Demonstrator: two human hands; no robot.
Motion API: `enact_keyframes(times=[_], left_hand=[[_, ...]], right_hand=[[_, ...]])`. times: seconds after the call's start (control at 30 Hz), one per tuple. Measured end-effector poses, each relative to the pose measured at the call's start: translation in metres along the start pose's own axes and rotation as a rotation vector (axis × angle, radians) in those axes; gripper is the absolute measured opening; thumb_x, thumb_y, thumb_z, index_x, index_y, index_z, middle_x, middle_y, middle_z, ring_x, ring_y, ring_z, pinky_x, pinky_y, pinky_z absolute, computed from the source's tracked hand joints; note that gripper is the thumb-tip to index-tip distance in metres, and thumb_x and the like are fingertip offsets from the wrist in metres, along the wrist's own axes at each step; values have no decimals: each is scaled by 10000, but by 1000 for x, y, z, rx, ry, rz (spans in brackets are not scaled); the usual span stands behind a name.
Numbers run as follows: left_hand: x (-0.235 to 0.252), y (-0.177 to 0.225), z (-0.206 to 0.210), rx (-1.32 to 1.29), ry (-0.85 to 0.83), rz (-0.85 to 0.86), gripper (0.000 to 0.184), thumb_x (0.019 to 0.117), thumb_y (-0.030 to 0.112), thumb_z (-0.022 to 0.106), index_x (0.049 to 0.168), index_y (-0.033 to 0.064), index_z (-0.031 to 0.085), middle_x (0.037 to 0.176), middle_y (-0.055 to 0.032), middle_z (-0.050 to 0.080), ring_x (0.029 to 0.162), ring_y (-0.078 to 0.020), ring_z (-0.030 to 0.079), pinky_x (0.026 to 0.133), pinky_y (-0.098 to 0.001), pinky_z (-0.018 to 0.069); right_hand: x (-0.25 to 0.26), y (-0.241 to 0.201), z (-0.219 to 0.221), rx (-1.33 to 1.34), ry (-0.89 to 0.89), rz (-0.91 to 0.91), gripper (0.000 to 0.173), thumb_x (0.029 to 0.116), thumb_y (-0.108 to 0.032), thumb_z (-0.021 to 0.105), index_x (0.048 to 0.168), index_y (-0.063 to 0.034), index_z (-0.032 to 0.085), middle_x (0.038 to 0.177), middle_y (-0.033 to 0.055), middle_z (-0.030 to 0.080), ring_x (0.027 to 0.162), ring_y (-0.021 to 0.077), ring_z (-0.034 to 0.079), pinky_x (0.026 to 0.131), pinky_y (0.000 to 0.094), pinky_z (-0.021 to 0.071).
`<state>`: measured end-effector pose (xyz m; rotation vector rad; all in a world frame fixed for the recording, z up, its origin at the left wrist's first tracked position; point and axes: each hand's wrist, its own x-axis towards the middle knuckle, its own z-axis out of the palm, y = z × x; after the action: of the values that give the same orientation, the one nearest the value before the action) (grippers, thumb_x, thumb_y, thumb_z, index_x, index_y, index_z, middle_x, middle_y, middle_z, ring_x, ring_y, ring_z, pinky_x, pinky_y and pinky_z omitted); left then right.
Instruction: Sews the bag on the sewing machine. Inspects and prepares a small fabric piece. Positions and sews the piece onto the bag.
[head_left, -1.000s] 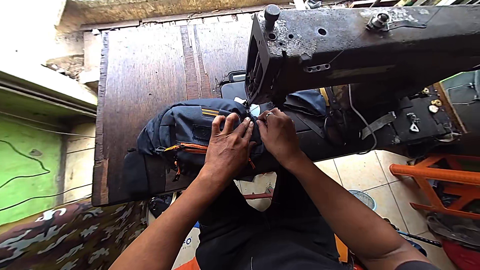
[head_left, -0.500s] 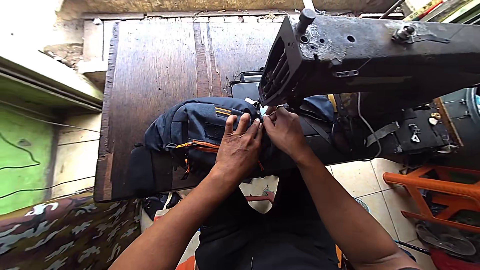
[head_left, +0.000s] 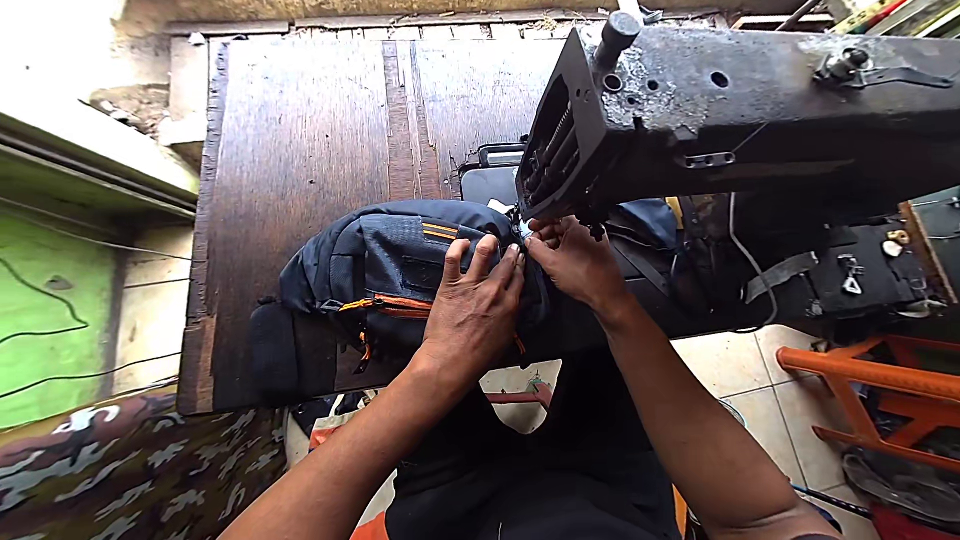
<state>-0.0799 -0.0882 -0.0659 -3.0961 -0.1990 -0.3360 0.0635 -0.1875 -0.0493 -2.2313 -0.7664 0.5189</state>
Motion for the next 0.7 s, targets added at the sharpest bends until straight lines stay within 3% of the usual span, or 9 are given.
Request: enact_keyframes(times=[0.17, 0.33, 0.6, 0.7], left_hand=[[-1, 0, 0, 5, 5, 4, 413, 1050, 403, 485, 1327, 189, 704, 1414, 1, 635, 1363, -276, 489, 1137, -542, 261], [-1, -1, -2, 7, -7, 17, 420, 1049, 391, 468, 1329, 179, 698, 1478, 3, 581, 1366, -277, 484, 1128, -546, 274], [-2, -1, 2, 4, -2, 12, 462, 1065, 407, 431, 1358, 154, 683, 1464, -18, 599, 1376, -272, 482, 1147, -546, 244], [-2, 0, 2, 11, 3, 10, 457, 1066, 408, 433, 1362, 164, 683, 1458, -12, 604, 1377, -269, 484, 1151, -541, 244]], right_hand=[[-1, 8, 8, -34, 86, -78, 188, 974, -162, 667, 1118, -45, 698, 869, 52, 696, 719, 113, 634, 685, 333, 540], [3, 13, 2, 30, 30, -59, 193, 966, -167, 704, 1123, -55, 700, 884, 32, 710, 746, 84, 649, 728, 316, 551], [2, 19, 2, 31, 54, -103, 166, 963, -183, 712, 1084, -70, 704, 882, 23, 712, 736, 75, 651, 714, 312, 553], [9, 18, -6, 65, -59, -86, 142, 978, -200, 699, 1078, -99, 696, 836, -1, 700, 645, 43, 624, 622, 241, 541]])
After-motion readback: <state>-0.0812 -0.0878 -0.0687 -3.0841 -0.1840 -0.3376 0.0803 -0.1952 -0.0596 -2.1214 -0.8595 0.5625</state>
